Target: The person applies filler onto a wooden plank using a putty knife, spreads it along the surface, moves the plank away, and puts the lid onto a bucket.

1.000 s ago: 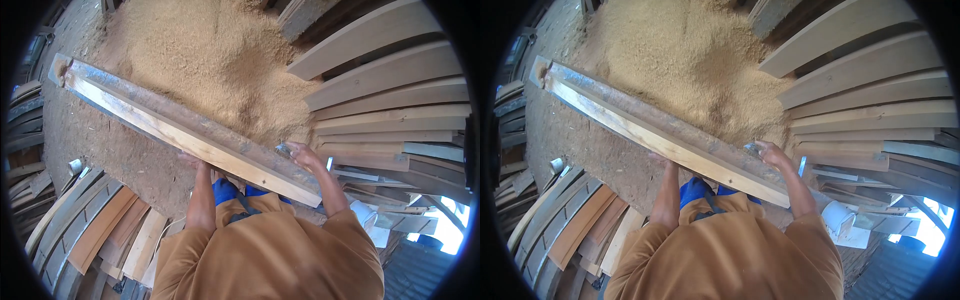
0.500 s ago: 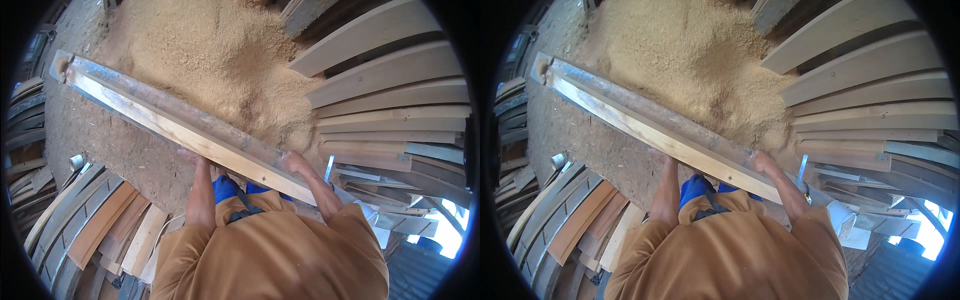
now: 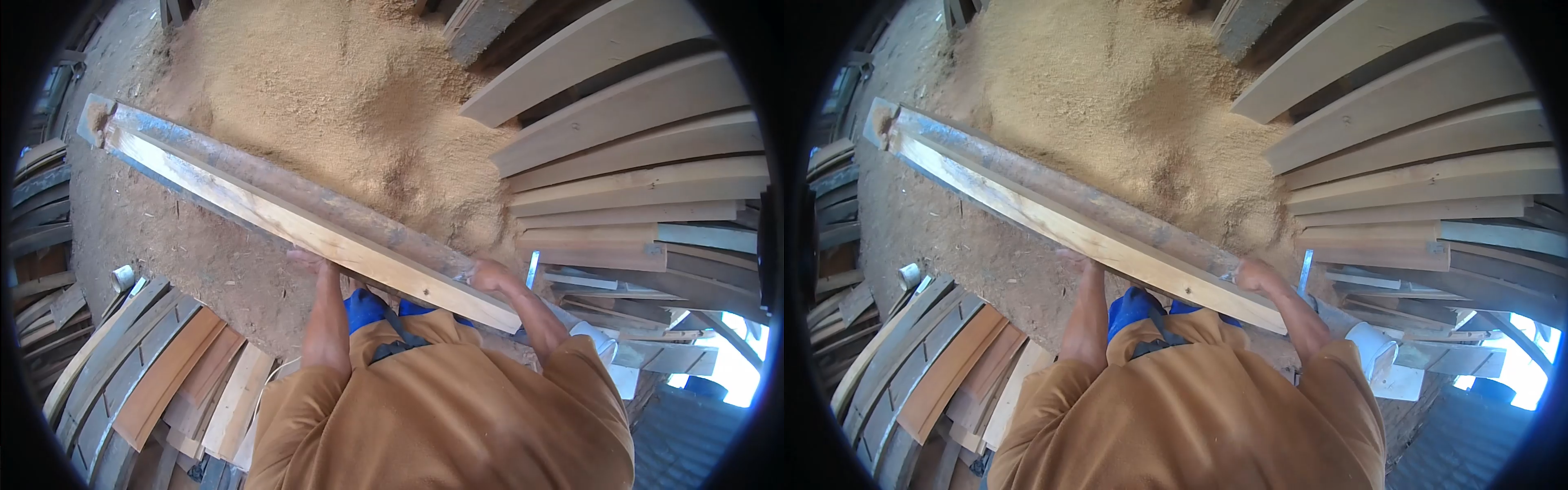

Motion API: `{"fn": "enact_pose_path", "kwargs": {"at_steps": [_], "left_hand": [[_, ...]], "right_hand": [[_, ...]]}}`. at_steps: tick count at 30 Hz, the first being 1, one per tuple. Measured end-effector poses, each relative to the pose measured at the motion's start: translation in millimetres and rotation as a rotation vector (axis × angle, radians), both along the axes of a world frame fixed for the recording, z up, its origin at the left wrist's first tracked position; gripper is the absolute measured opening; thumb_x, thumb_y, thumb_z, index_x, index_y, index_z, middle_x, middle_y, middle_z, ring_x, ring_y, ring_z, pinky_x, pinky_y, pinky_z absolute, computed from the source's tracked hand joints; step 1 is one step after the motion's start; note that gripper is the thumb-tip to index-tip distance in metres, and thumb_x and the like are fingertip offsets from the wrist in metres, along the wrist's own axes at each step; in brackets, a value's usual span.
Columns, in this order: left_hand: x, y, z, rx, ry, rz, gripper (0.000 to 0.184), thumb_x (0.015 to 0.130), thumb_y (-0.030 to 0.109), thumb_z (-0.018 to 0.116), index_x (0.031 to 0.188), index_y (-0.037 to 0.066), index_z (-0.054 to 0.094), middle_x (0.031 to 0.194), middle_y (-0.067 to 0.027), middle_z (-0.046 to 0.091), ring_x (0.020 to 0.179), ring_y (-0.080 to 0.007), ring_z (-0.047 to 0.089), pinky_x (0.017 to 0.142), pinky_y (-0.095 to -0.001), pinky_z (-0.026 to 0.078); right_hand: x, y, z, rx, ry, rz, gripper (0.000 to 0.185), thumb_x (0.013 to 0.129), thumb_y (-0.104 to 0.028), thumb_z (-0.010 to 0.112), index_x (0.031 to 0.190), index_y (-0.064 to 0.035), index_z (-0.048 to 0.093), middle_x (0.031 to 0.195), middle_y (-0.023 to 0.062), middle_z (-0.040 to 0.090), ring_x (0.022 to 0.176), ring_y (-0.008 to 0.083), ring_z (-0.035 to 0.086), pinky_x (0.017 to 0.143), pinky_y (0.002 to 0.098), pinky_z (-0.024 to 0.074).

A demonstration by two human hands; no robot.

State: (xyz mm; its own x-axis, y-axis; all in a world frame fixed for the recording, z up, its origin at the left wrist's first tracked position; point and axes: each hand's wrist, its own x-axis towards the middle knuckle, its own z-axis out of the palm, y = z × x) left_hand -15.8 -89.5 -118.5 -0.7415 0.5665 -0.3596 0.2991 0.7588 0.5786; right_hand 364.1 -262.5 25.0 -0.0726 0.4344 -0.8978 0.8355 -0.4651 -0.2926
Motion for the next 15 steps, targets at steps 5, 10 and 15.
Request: {"fn": "enact_pose_path", "kwargs": {"at_steps": [5, 10, 15], "left_hand": [[0.0, 4.3, -5.1, 0.043, -0.037, -0.002, 0.057, 0.099, 0.05, 0.061, 0.122, -0.001, 0.052, 0.114, -0.0226, 0.069, 0.099, -0.0335, 0.069, 0.082, -0.0486, 0.055], [1.2, 7.7, -4.8, 0.036, -0.047, -0.003, 0.056, 0.099, 0.049, 0.061, 0.122, -0.001, 0.053, 0.115, -0.0221, 0.068, 0.1, -0.0331, 0.069, 0.082, -0.0483, 0.055], [-0.6, 7.7, -5.4, 0.03, -0.046, -0.003, 0.055, 0.1, 0.049, 0.06, 0.122, -0.001, 0.053, 0.116, -0.0216, 0.068, 0.1, -0.0327, 0.068, 0.083, -0.048, 0.055]], "right_hand": [[31.8, -21.4, -1.6, 0.307, 0.064, -0.427, 0.059, 0.091, -0.022, 0.072, 0.145, -0.0029, 0.055, 0.124, 0.026, 0.07, 0.118, 0.0343, 0.067, 0.096, 0.0409, 0.0554], [28.0, 18.2, 58.9, -0.041, 0.173, -0.719, 0.062, 0.092, -0.017, 0.067, 0.15, -0.0027, 0.049, 0.125, 0.0345, 0.066, 0.122, 0.0376, 0.065, 0.099, 0.0409, 0.0527], [29.9, -10.0, 0.7, 0.217, -0.087, -0.413, 0.044, 0.095, -0.011, 0.056, 0.138, -0.0037, 0.058, 0.114, 0.0276, 0.07, 0.112, 0.0411, 0.067, 0.096, 0.0453, 0.0537]]}}
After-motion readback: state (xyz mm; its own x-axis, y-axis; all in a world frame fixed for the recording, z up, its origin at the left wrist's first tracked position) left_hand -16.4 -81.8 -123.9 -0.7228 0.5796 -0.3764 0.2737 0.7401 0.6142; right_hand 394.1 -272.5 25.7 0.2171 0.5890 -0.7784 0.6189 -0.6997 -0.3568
